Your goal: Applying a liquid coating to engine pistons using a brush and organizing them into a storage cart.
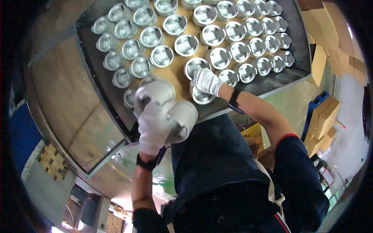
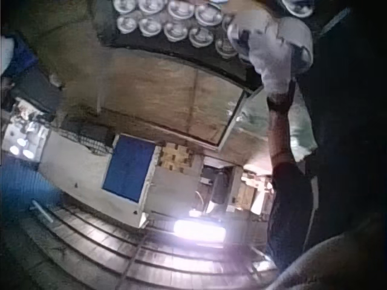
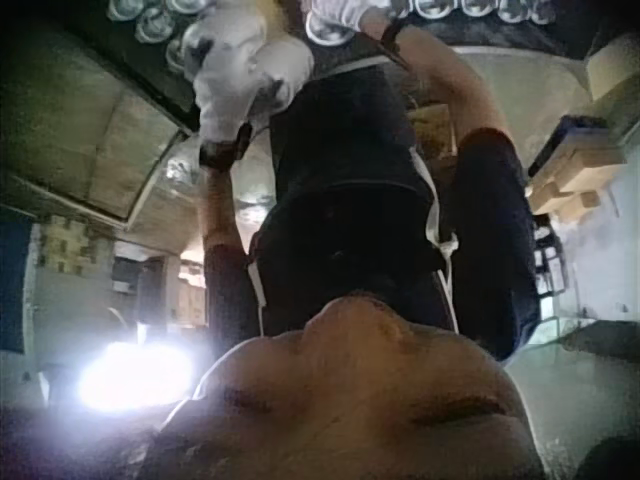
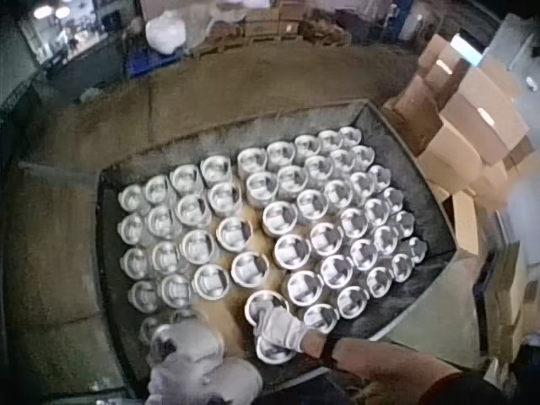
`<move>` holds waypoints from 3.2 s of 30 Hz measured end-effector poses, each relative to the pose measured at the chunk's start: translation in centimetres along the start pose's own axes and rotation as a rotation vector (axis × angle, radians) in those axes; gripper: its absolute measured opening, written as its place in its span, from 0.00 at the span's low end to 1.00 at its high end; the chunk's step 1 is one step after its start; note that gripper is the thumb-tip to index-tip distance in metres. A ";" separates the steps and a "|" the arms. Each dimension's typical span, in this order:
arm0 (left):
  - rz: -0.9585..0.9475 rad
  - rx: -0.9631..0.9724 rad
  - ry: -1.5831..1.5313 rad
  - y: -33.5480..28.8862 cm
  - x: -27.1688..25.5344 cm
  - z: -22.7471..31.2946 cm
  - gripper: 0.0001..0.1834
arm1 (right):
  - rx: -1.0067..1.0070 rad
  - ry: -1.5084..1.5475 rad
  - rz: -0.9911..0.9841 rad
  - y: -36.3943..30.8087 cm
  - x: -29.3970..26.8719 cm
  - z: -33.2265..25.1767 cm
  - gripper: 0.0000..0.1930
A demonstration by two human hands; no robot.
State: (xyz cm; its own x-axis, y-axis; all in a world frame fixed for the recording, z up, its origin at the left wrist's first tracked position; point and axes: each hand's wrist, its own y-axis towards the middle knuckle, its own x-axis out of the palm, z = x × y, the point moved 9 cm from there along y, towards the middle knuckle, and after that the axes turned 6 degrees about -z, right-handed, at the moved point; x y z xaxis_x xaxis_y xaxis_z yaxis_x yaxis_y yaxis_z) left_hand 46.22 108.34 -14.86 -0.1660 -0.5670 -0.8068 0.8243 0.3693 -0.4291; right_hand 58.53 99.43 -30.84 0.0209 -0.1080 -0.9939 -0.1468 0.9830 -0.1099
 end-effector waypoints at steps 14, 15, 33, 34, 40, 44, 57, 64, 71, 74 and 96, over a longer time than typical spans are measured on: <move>0.047 0.039 -0.015 -10.8 -12.5 5.9 0.23 | 0.979 0.600 0.200 -21.4 -26.3 -2.9 0.15; -0.038 0.038 -0.081 -10.4 -12.3 7.6 0.24 | 1.080 0.561 0.257 -24.3 -28.0 -4.1 0.16; -0.477 0.931 0.102 -12.7 0.8 32.1 0.27 | 2.601 0.433 0.537 -55.0 -30.5 -47.3 0.18; -0.484 0.953 0.115 -13.8 1.6 34.3 0.27 | 2.683 0.423 0.475 -56.7 -29.9 -49.2 0.17; -0.456 1.116 0.371 -21.0 8.6 47.1 0.30 | 2.881 0.236 0.449 -67.7 -25.5 -58.5 0.09; -0.516 1.374 0.424 -25.4 12.7 54.5 0.31 | 2.950 0.181 0.315 -72.4 -24.4 -61.3 0.08; -1.051 2.009 0.714 -40.2 23.6 72.7 0.19 | 3.430 -0.263 0.599 -69.6 -26.4 -70.6 0.15; -0.738 2.312 0.818 -34.8 37.9 80.7 0.23 | 4.021 -0.065 0.480 -54.8 -23.4 -71.3 0.17; -0.647 2.575 0.950 -36.6 43.5 82.1 0.19 | 4.285 0.279 0.299 -50.9 -18.6 -69.8 0.20; -0.550 2.604 0.985 -36.2 44.8 81.9 0.18 | 4.264 0.554 0.334 -51.3 -17.6 -69.4 0.21; -0.319 2.700 0.732 -34.6 45.2 81.5 0.16 | 2.590 -0.885 2.907 -48.8 -30.0 -67.3 0.08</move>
State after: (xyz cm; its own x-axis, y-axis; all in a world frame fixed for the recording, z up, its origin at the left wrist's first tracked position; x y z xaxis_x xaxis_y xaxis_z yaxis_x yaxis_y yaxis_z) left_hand 54.36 9.90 -3.43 0.0703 -0.0952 -0.9930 -0.6237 -0.7810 0.0307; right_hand -1.53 44.70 4.00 0.7264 -0.6854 0.0507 -0.6559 -0.7134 -0.2468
